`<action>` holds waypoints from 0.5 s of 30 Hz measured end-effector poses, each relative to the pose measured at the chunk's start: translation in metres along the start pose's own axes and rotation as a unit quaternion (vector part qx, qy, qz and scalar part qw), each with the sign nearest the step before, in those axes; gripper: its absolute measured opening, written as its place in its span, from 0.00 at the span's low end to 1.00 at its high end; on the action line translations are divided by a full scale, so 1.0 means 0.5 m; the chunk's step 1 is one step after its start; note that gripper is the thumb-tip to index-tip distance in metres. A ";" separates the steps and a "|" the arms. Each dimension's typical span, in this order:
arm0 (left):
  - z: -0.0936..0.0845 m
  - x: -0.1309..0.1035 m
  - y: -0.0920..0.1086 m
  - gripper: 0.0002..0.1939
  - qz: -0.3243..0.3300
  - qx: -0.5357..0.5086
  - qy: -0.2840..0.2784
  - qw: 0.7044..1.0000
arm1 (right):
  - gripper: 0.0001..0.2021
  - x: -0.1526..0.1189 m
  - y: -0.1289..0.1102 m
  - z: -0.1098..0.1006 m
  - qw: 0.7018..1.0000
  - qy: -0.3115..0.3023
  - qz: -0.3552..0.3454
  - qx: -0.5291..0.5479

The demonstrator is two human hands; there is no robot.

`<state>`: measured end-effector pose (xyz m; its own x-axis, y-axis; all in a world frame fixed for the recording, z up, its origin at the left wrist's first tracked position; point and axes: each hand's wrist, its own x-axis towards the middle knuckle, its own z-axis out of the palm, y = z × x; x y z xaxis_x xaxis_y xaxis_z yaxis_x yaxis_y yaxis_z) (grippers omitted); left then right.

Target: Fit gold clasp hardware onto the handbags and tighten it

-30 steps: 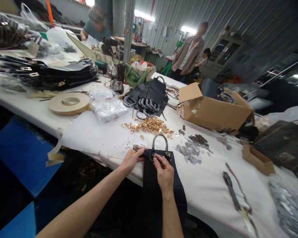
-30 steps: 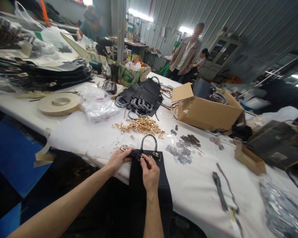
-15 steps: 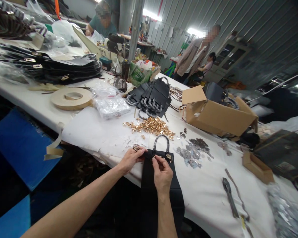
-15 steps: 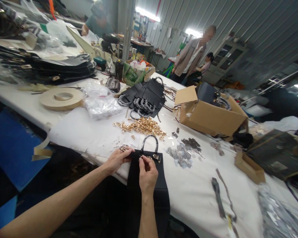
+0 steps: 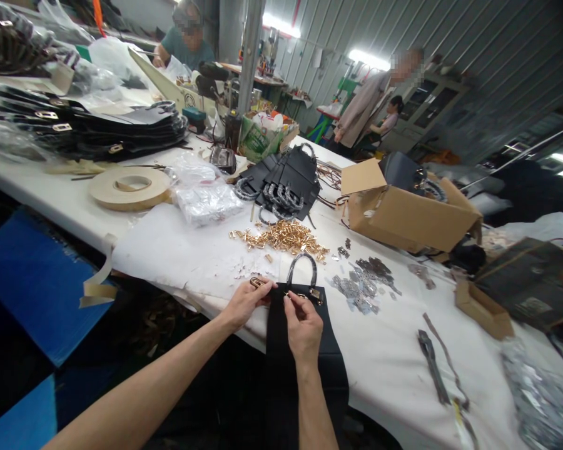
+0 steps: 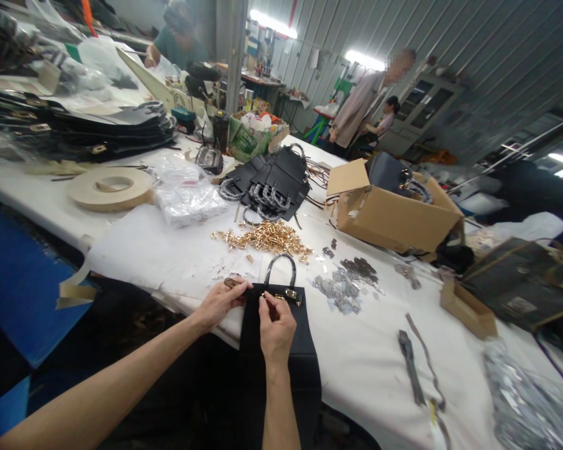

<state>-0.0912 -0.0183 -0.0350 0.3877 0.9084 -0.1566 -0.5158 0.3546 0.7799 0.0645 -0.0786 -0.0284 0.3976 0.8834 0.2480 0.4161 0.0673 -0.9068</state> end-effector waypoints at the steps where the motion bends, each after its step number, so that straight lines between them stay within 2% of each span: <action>1: 0.002 -0.001 0.002 0.20 0.000 0.003 0.003 1.000 | 0.15 0.000 -0.001 0.000 1.000 -0.001 -0.003 -0.002; 10: 0.011 -0.008 0.011 0.20 0.000 0.022 0.005 1.000 | 0.15 -0.002 -0.012 0.001 0.998 -0.008 -0.040 -0.053; 15: 0.008 -0.010 0.014 0.20 0.010 0.057 -0.007 0.998 | 0.16 0.002 -0.020 0.015 0.995 -0.016 -0.050 -0.079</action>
<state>-0.0939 -0.0211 -0.0263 0.3895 0.9113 -0.1332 -0.4334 0.3090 0.8466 0.0544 -0.0750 -0.0217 0.3224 0.8904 0.3213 0.5768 0.0844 -0.8125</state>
